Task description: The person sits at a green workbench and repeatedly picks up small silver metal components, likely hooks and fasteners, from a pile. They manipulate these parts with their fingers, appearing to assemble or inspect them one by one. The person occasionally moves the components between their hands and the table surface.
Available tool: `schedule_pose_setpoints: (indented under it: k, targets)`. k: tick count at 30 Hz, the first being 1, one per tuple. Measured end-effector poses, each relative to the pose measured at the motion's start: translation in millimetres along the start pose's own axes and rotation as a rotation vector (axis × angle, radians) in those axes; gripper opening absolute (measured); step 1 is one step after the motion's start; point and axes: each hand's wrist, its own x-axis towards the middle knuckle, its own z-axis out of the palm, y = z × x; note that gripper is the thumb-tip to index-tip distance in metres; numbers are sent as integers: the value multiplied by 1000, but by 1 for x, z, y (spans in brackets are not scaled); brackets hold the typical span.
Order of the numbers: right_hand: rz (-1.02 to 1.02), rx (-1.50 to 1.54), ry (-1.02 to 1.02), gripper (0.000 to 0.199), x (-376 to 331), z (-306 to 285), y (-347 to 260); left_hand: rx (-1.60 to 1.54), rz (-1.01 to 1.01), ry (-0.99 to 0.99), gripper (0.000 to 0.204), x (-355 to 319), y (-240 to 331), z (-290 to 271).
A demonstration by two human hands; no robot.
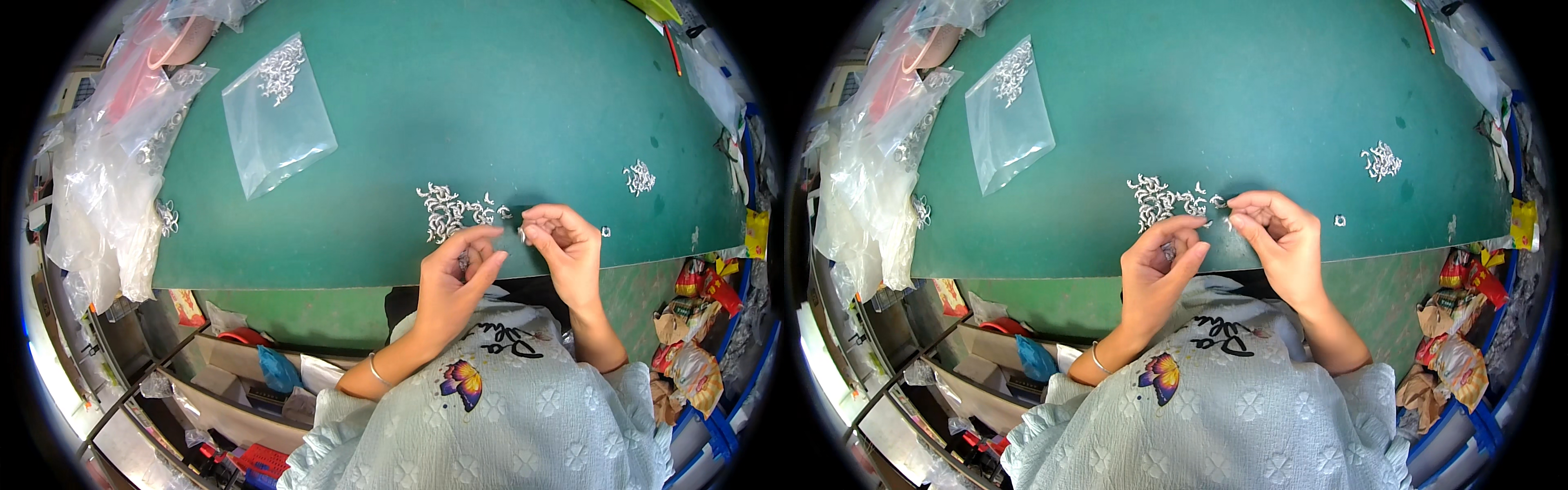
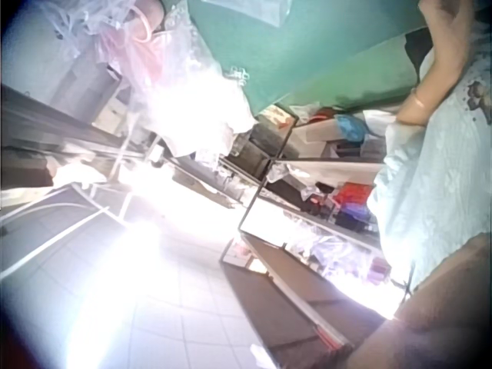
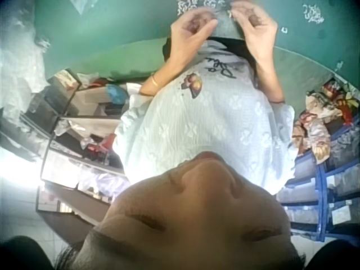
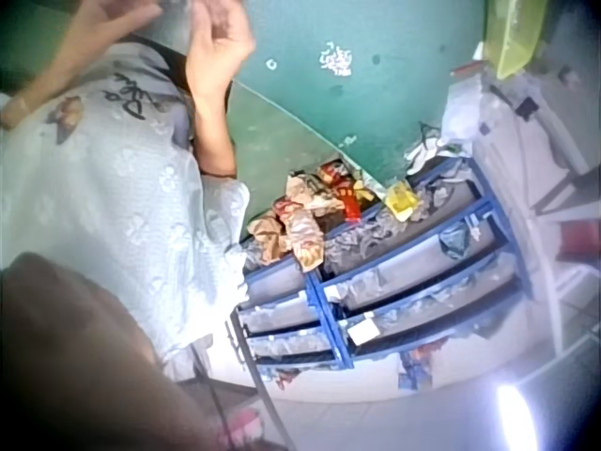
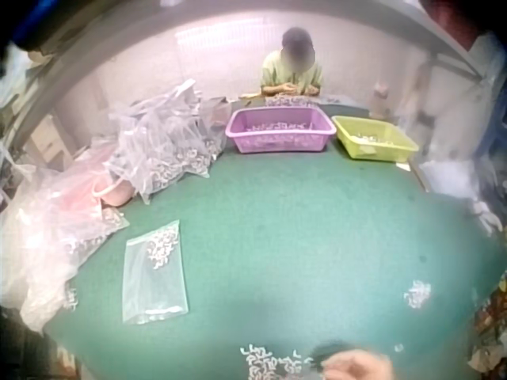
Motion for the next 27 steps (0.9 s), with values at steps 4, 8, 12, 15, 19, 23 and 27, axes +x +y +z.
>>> schedule_pose_setpoints:
  k: [4,8,12,15,19,23,27]
  targets:
    - [205,340,-185,16,-2,-1,-8,42,91,-47,22,7,1,4]
    - [268,481,-220,13,-3,0,-7,67,137,-52,17,8,2,4]
    - [215,320,-179,13,-8,0,-9,51,146,-55,15,7,2,3]
    - [24,263,-154,12,-10,6,-18,25,148,-30,14,6,1,3]
    - [-68,77,-185,9,-10,0,-15,1,122,-36,11,6,3,3]
    - [-65,20,-224,9,-9,-2,-12,-205,-164,-89,7,4,6,1]
    - [-414,-617,7,17,5,2,-13,-675,-413,-188,4,6,5,-12]
